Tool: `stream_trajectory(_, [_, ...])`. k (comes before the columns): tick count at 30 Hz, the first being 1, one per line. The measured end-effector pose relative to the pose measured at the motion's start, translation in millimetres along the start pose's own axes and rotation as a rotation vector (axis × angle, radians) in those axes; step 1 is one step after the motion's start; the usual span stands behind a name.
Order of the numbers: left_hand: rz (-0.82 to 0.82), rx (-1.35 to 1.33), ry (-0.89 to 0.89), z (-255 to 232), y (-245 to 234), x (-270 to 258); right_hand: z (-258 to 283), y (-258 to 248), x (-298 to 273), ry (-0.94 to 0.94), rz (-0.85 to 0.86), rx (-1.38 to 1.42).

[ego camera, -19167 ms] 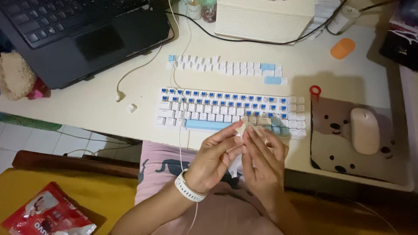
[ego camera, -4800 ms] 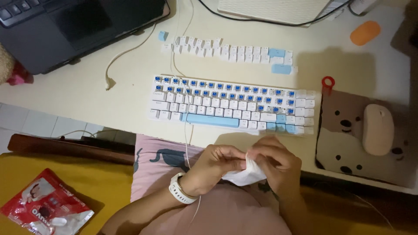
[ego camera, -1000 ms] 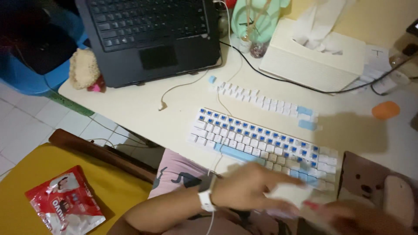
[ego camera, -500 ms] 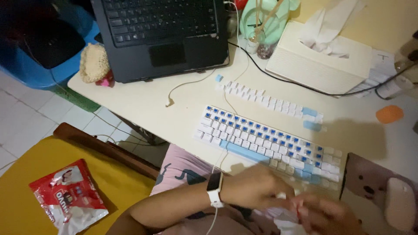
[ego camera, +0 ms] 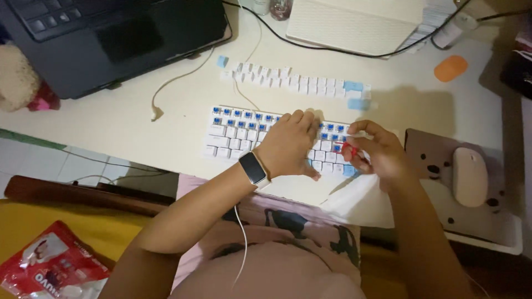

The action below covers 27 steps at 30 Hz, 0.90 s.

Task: Cleaning a mechanical keyboard and its keycaps using a wipe.

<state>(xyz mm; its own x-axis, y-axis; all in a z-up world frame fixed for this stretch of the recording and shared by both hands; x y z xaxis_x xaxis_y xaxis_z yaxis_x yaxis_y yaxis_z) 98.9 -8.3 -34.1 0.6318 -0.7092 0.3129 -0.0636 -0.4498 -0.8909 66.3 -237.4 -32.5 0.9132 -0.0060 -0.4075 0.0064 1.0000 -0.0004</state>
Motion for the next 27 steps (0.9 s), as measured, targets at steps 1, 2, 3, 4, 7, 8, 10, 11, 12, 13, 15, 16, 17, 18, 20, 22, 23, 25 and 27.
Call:
stream_trajectory(1, [0.02,0.015,0.011,0.5,1.7,3.6,1.2,2.2,2.1,0.025,-0.009,-0.033])
stream_trajectory(2, [0.019,0.01,0.014,0.5,2.2,4.8,5.9,9.0,1.5,0.026,-0.015,-0.035])
stream_trajectory(3, [0.046,0.019,0.008,0.8,3.0,6.2,10.7,15.8,1.4,0.045,-0.029,-0.067])
stream_trajectory(4, [0.072,0.028,0.001,1.1,3.5,7.3,15.5,22.8,1.3,0.064,-0.043,-0.1])
stream_trajectory(7, [0.059,0.037,-0.004,2.9,6.7,5.2,12.3,29.5,7.2,0.077,-0.033,-0.173])
stream_trajectory(8, [0.057,0.034,-0.009,2.5,7.1,4.4,10.5,31.8,7.3,0.08,-0.031,-0.177])
stream_trajectory(10, [0.046,0.06,-0.011,2.8,6.3,4.0,8.6,36.6,9.2,0.065,-0.037,-0.217])
stream_trajectory(11, [0.045,0.058,-0.012,1.3,4.4,3.8,8.3,39.5,8.8,0.067,-0.038,-0.219])
stream_trajectory(12, [0.071,0.07,-0.022,-0.4,2.9,3.6,8.0,41.9,8.4,0.062,-0.059,-0.241])
stream_trajectory(13, [0.098,0.082,-0.029,-2.3,1.6,4.0,7.8,43.9,7.6,0.058,-0.083,-0.263])
stream_trajectory(15, [0.086,0.104,-0.03,-4.0,7.9,4.9,5.2,43.1,9.6,0.029,-0.082,-0.291])
stream_trajectory(16, [0.075,0.129,-0.034,-5.0,11.0,5.3,3.9,42.8,10.4,-0.002,-0.078,-0.318])
stream_trajectory(17, [0.074,0.125,-0.032,-6.6,11.8,6.0,6.6,46.6,8.6,0.0,-0.081,-0.32])
stream_trajectory(18, [0.084,0.14,-0.046,-8.1,12.7,6.6,9.6,50.6,6.9,-0.023,-0.086,-0.364])
stream_trajectory(20, [0.091,0.154,-0.061,-9.4,15.2,6.7,10.2,54.5,6.0,-0.045,-0.09,-0.41])
stream_trajectory(22, [0.098,0.15,-0.08,-7.6,17.9,6.0,6.7,54.8,9.1,-0.043,-0.123,-0.479])
stream_trajectory(23, [0.096,0.148,-0.083,-7.8,16.4,5.9,9.6,53.5,9.9,-0.043,-0.12,-0.483])
stream_trajectory(25, [0.088,0.165,-0.077,-8.8,14.1,5.8,14.0,50.3,10.9,-0.008,-0.143,-0.476])
stream_trajectory(27, [0.107,0.187,-0.079,-8.2,16.0,5.9,16.7,45.1,9.3,-0.01,-0.144,-0.458])
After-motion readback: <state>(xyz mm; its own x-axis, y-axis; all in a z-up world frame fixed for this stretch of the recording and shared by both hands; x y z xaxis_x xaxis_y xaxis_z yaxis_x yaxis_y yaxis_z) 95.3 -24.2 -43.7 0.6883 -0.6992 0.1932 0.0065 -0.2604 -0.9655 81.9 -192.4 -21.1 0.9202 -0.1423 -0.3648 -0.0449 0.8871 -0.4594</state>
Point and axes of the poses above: each hand's wrist, its own x-axis towards the middle knuckle, its own y-axis out of the palm, z = x × y, the point moved 1 cm from there along x, towards the middle knuckle, and after that the axes turned 1 degree about x, right-handed, at the moved point
